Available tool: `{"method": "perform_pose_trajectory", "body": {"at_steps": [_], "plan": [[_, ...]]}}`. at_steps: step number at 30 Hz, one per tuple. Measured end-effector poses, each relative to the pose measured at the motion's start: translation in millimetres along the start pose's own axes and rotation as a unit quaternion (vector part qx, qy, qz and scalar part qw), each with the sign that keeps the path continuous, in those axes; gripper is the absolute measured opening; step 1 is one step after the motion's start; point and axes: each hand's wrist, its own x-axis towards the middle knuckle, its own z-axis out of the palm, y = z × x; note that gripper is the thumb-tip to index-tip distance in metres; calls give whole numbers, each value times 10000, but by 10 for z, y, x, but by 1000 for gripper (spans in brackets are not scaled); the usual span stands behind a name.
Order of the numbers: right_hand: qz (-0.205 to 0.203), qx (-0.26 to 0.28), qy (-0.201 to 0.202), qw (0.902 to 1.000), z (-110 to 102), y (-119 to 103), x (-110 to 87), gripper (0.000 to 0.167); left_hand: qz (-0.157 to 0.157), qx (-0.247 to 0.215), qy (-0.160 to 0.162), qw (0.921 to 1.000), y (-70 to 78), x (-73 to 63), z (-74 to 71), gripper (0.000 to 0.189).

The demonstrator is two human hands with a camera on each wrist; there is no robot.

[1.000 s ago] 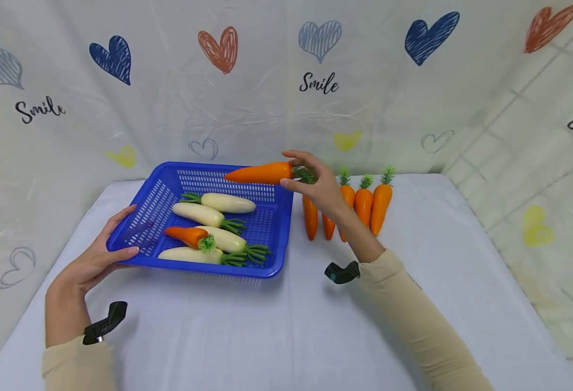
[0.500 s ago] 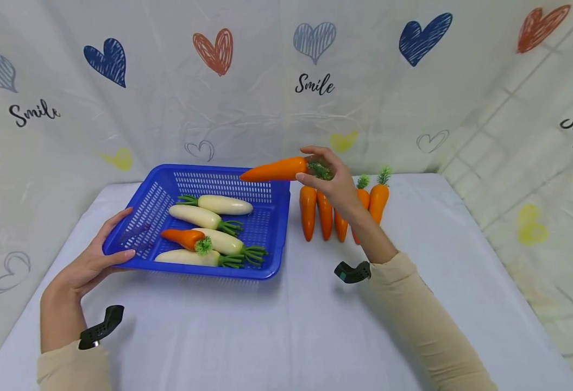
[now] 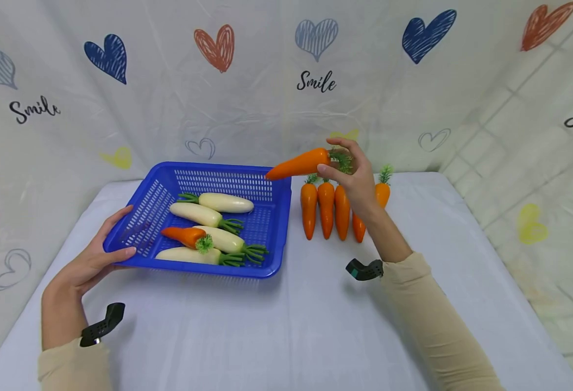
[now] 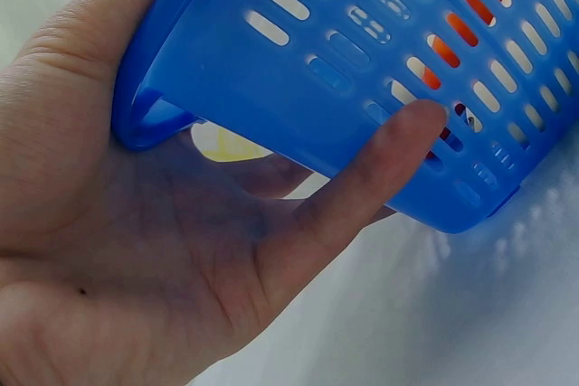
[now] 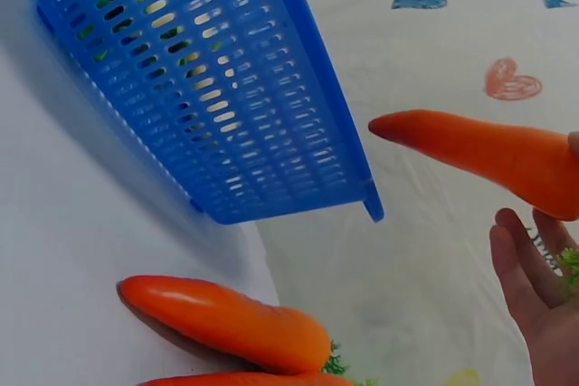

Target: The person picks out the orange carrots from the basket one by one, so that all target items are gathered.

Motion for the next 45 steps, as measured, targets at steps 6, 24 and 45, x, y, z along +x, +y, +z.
{"method": "perform_pose_trajectory", "body": {"at_steps": [6,24,45], "plan": [[-194,325,397,9985,-82,29,16,56,14,-61,-1,10000,5,10,2,90],[-88,2052,869,9748,-237,32,-59,36,-36,-117,66,9999,33,7,16,90],[414,1761,1041,9780,-537,142,-150,56,-22,-154,70,9999,16,2,15,89]]}}
